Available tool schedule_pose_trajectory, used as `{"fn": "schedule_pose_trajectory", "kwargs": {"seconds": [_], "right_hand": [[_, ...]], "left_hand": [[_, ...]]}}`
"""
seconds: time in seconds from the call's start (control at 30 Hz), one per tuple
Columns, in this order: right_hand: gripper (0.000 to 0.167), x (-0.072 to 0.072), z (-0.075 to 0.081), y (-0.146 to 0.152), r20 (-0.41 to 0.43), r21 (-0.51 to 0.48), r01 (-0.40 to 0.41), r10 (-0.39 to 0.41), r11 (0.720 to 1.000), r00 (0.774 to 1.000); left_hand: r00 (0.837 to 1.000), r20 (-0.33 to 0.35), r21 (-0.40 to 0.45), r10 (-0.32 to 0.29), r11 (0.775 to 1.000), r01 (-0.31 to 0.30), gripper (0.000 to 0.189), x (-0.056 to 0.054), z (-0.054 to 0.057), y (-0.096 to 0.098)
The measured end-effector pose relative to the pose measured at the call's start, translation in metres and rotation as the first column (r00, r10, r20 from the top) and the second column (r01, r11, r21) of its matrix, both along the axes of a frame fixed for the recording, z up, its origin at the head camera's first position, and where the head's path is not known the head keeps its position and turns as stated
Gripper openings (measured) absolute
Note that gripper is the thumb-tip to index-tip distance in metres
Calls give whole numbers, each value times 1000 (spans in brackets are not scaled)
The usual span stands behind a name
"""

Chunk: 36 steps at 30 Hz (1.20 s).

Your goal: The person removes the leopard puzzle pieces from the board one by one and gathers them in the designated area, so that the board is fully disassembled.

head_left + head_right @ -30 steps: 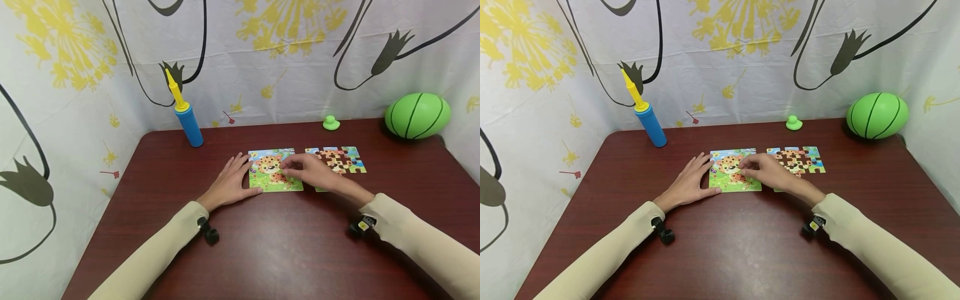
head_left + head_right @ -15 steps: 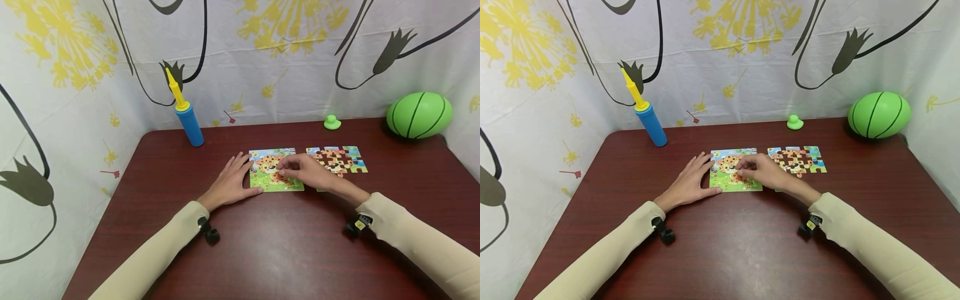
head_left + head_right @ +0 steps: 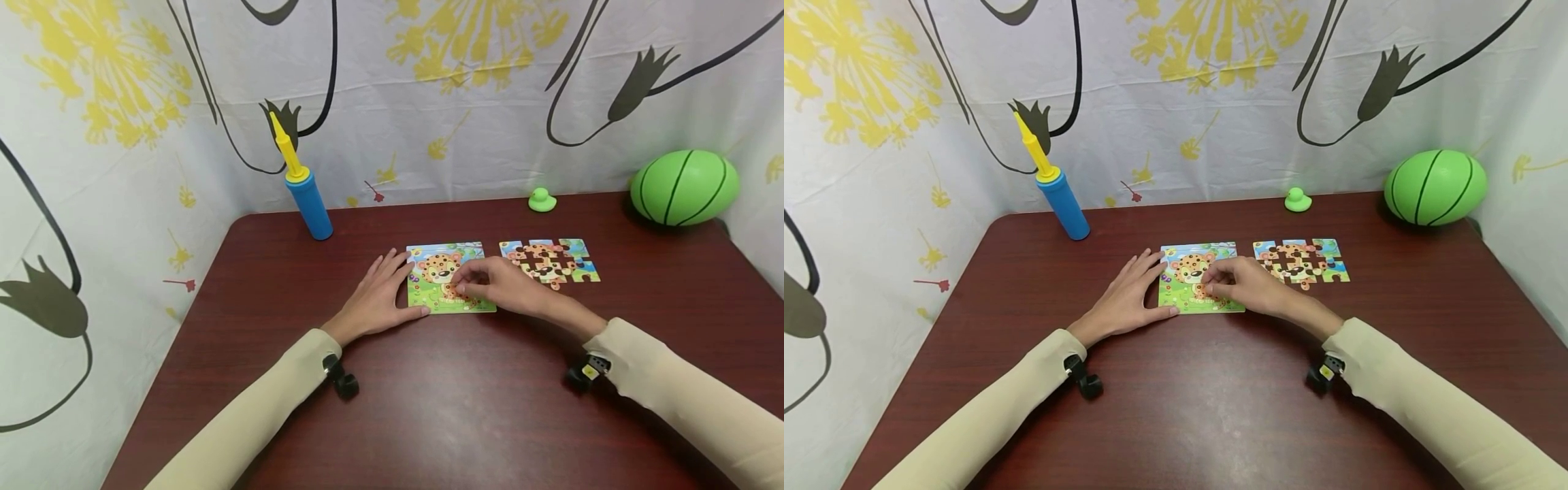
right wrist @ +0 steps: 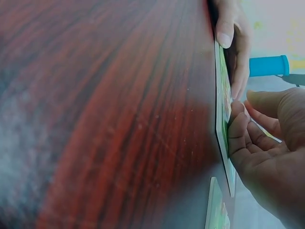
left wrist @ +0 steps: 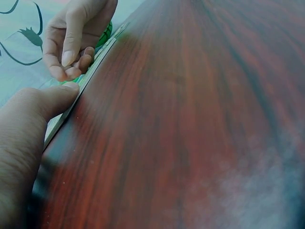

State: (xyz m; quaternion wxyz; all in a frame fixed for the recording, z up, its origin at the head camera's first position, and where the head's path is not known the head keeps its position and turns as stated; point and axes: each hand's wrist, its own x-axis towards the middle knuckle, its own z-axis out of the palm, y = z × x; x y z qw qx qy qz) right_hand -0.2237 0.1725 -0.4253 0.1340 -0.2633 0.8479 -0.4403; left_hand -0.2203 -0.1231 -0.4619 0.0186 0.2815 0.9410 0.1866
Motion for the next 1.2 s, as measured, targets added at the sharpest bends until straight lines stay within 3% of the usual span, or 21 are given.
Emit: {"fn": "schedule_pose_trajectory", "kwargs": {"seconds": [0.3, 0.67, 1.2], "right_hand": [[13, 4, 0, 1, -49, 48, -18, 20, 999, 999], [20, 5, -1, 1, -195, 116, -37, 59, 993, 979], [28, 7, -1, 0, -199, 181, -32, 68, 983, 978]], "left_hand": [[1000, -8, -11, -11, 1000, 11, 101, 0, -1, 0], [1000, -9, -6, -1, 1000, 1, 101, 1, -1, 0], [1000, -24, -10, -3, 1000, 3, 102, -1, -2, -1]]}}
